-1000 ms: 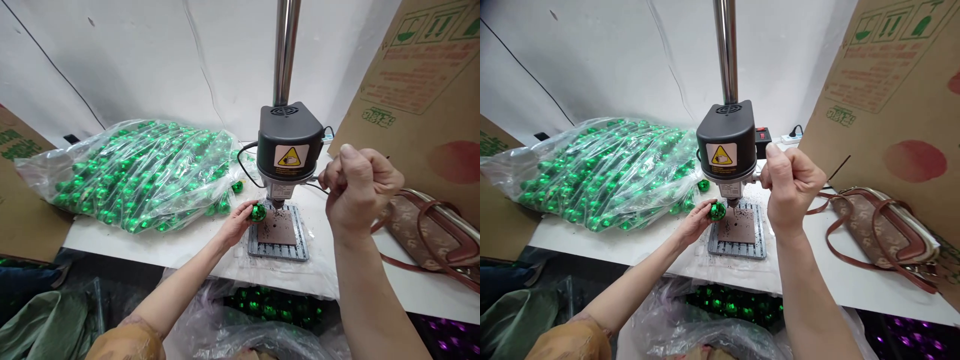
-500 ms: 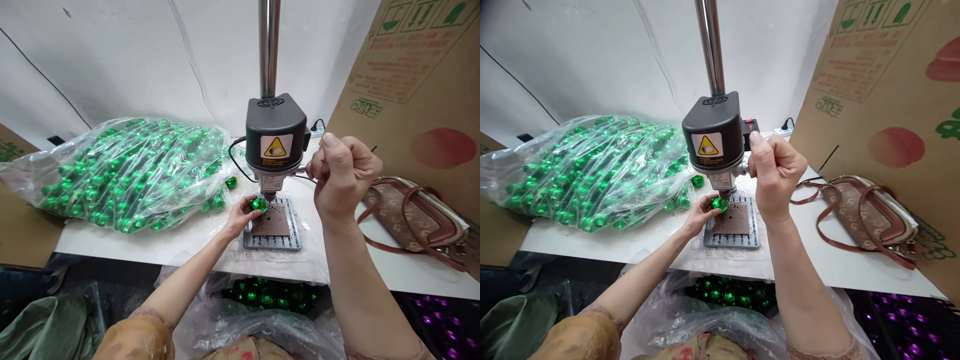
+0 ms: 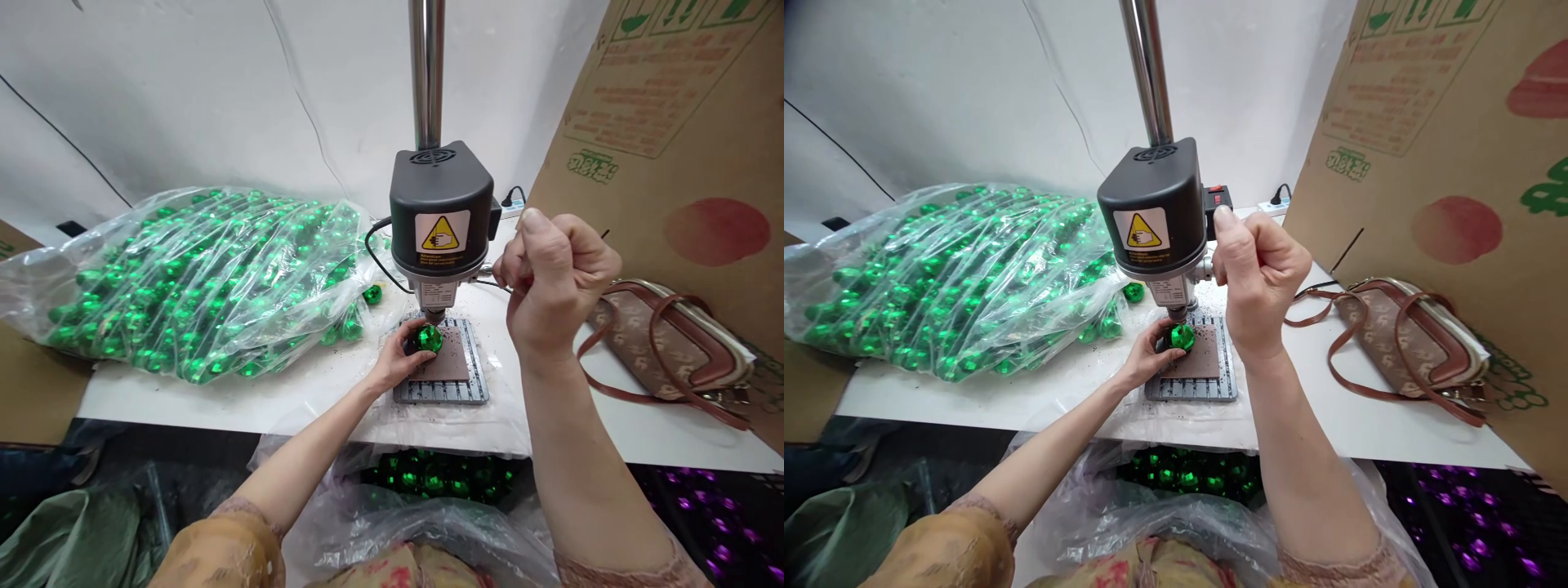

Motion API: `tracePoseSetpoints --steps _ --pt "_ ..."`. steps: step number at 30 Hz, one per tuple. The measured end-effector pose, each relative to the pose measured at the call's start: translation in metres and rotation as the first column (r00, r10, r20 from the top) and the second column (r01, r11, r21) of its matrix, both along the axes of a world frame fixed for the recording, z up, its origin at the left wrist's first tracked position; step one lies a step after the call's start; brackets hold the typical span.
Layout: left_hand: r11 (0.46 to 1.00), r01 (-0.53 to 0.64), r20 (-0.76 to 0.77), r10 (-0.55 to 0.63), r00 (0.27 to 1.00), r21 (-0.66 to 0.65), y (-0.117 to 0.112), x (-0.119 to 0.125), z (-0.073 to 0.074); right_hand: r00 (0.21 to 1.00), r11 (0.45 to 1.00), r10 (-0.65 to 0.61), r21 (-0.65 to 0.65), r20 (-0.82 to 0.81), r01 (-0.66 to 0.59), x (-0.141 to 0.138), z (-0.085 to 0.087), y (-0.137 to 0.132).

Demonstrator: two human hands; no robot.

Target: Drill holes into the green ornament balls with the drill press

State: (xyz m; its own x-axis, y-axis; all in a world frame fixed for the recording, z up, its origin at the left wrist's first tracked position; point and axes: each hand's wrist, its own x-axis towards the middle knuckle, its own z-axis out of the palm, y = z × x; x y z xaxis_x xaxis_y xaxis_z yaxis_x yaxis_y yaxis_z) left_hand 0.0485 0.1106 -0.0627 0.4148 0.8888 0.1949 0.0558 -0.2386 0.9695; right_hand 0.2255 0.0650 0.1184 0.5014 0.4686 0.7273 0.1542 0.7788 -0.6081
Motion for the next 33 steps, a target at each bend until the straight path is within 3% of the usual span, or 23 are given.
tracePoseSetpoints --steps 4,14,26,33 --pt "1.000 -0.024 -0.017 0.024 1.000 0.005 -0.007 0.005 0.001 0.998 0.999 0.045 0.017 -0.033 -0.045 0.000 0.001 0.000" --pt "0.995 -0.085 0.076 0.088 0.993 -0.042 -0.020 0.020 -0.002 1.000 1.000 -0.012 -0.025 0.017 0.013 0.002 -0.003 0.002" --pt "0.996 -0.055 0.080 0.061 0.995 -0.065 -0.023 0.019 -0.005 1.000 0.999 0.025 -0.038 -0.005 -0.025 0.002 0.000 -0.004" --pt "0.998 -0.060 0.071 0.062 0.996 -0.032 -0.023 0.019 -0.006 0.994 0.986 0.100 0.140 -0.043 -0.093 -0.003 -0.012 -0.006"
